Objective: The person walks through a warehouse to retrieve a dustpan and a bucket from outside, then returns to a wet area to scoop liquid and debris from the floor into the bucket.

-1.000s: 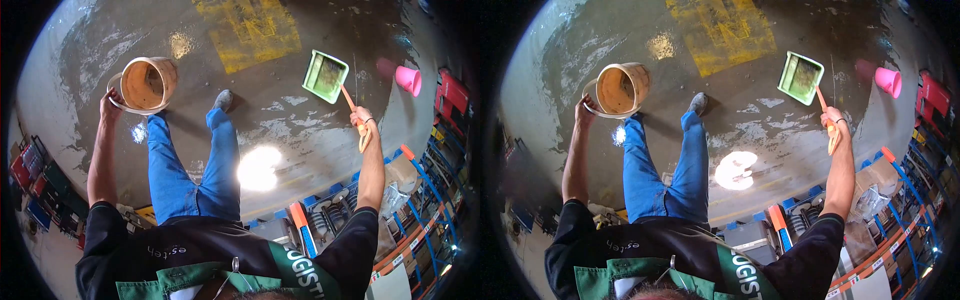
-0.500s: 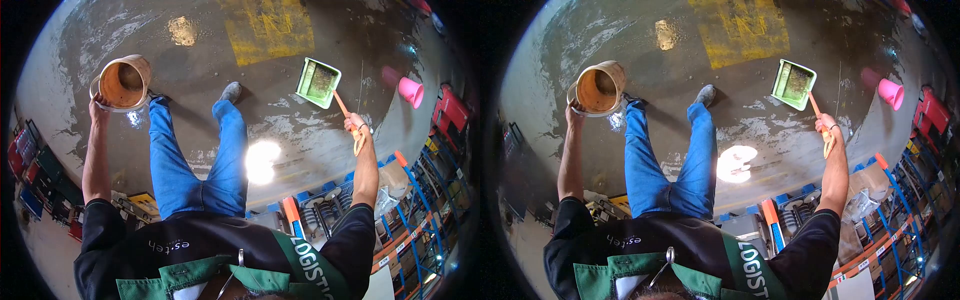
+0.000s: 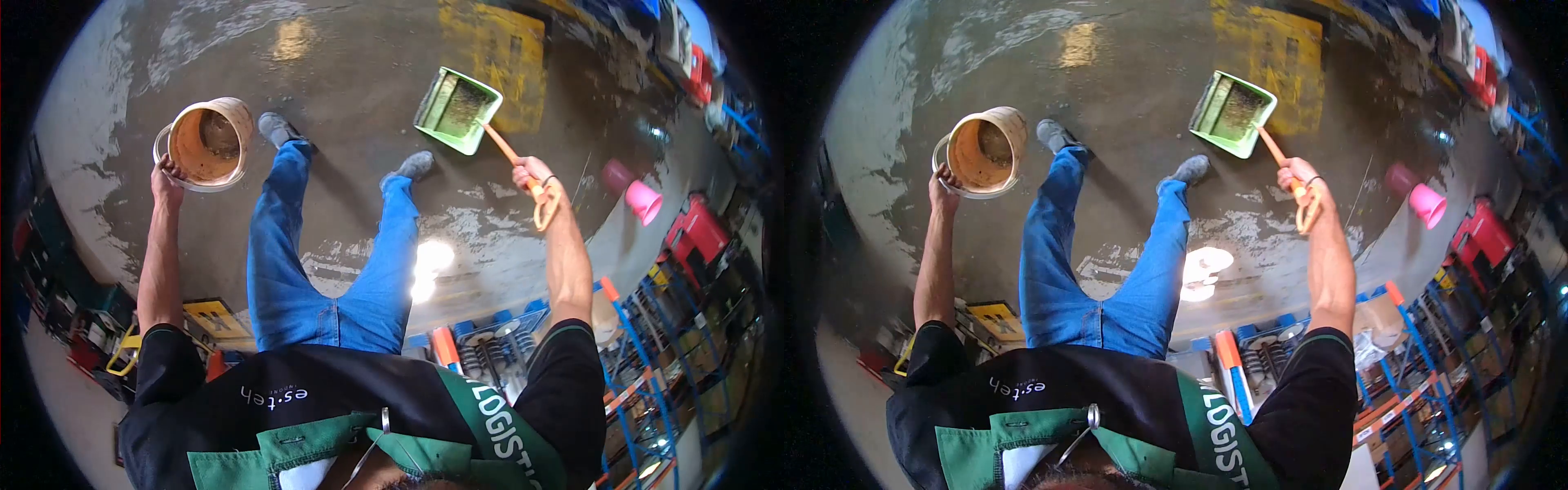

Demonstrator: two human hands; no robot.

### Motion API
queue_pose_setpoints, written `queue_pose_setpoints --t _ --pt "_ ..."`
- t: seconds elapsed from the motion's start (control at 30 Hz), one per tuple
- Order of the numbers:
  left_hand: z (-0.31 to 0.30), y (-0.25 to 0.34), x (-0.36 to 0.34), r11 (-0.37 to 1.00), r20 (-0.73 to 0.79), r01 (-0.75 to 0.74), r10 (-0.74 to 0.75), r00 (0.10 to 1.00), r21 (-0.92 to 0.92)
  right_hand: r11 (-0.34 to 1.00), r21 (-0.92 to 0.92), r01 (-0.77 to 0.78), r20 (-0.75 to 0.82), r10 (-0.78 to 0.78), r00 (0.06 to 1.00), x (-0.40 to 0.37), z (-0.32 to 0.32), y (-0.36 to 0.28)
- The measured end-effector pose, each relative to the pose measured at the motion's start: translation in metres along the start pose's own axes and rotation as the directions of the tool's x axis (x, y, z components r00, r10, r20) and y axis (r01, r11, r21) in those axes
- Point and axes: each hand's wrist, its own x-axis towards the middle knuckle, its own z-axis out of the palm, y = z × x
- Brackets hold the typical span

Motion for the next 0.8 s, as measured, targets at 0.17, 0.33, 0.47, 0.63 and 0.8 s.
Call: queue_pose_setpoints --t 0.17,0.33,0.47,0.63,0.8 --pt "-0.086 0.025 0.029 0.997 -0.075 -0.012 0.006 0.997 -0.075 0.982 -0.114 0.151 0.181 -0.129 0.975 -0.001 0.257 -0.007" --pt "-0.174 0.035 0.037 0.972 -0.196 -0.044 -0.002 0.981 -0.232 0.984 -0.176 0.030 0.400 0.044 0.916 -0.032 0.549 0.014" --pt "-0.198 0.058 0.020 0.927 -0.212 -0.105 0.029 0.977 -0.359 0.900 -0.433 -0.053 0.588 0.326 0.740 -0.009 0.729 0.035" --pt "-0.228 0.087 0.006 0.706 -0.219 -0.111 -0.063 0.974 -0.699 0.896 -0.433 0.103 0.834 0.354 0.423 -0.091 0.891 0.097" --pt "-0.269 0.113 0.019 0.599 -0.252 -0.194 -0.013 0.968 -0.777 0.780 -0.384 0.494 0.912 0.235 0.338 -0.270 0.923 0.150"
